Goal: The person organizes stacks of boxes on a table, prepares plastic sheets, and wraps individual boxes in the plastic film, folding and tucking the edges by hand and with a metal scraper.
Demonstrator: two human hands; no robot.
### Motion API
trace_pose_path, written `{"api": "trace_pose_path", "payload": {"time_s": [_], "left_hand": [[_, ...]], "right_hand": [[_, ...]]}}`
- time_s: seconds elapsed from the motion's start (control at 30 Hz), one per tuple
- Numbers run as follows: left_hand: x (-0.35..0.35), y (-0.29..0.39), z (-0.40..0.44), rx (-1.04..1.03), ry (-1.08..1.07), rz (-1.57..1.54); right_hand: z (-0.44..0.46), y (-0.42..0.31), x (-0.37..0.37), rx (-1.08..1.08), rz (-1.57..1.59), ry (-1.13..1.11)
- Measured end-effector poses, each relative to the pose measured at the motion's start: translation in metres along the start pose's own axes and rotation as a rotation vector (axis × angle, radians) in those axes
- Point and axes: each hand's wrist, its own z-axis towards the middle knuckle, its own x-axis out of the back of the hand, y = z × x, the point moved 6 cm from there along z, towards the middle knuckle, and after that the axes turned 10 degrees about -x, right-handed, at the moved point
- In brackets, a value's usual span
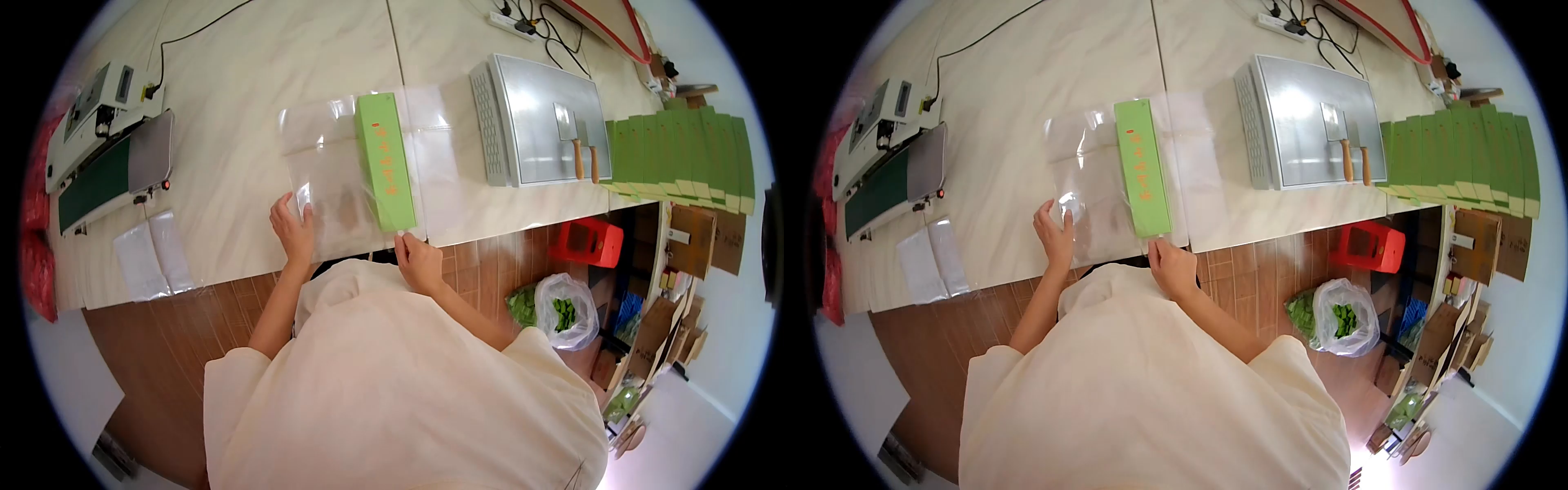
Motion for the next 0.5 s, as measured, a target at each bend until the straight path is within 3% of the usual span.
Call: {"api": "trace_pose_path", "payload": {"time_s": [0.13, 0.2, 0.27, 0.4, 0.47, 0.5], "left_hand": [[-0.011, 0.055, 0.036, -0.173, -0.050, -0.172], [-0.037, 0.077, 0.046, -0.102, -0.262, -0.393], [-0.056, 0.094, 0.050, -0.054, -0.304, -0.463], [-0.086, 0.100, 0.050, 0.082, -0.400, -0.620], [-0.094, 0.099, 0.049, 0.111, -0.413, -0.644], [-0.097, 0.098, 0.048, 0.119, -0.393, -0.687]], "right_hand": [[-0.006, 0.023, -0.015, -0.090, 0.018, -0.124], [-0.005, 0.028, -0.017, -0.143, 0.044, -0.147], [-0.005, 0.031, -0.018, -0.197, 0.068, -0.193], [-0.003, 0.030, -0.010, -0.190, -0.030, -0.141], [0.003, 0.018, 0.013, -0.144, 0.155, 0.121], [0.009, 0.016, 0.012, -0.148, 0.156, 0.123]]}}
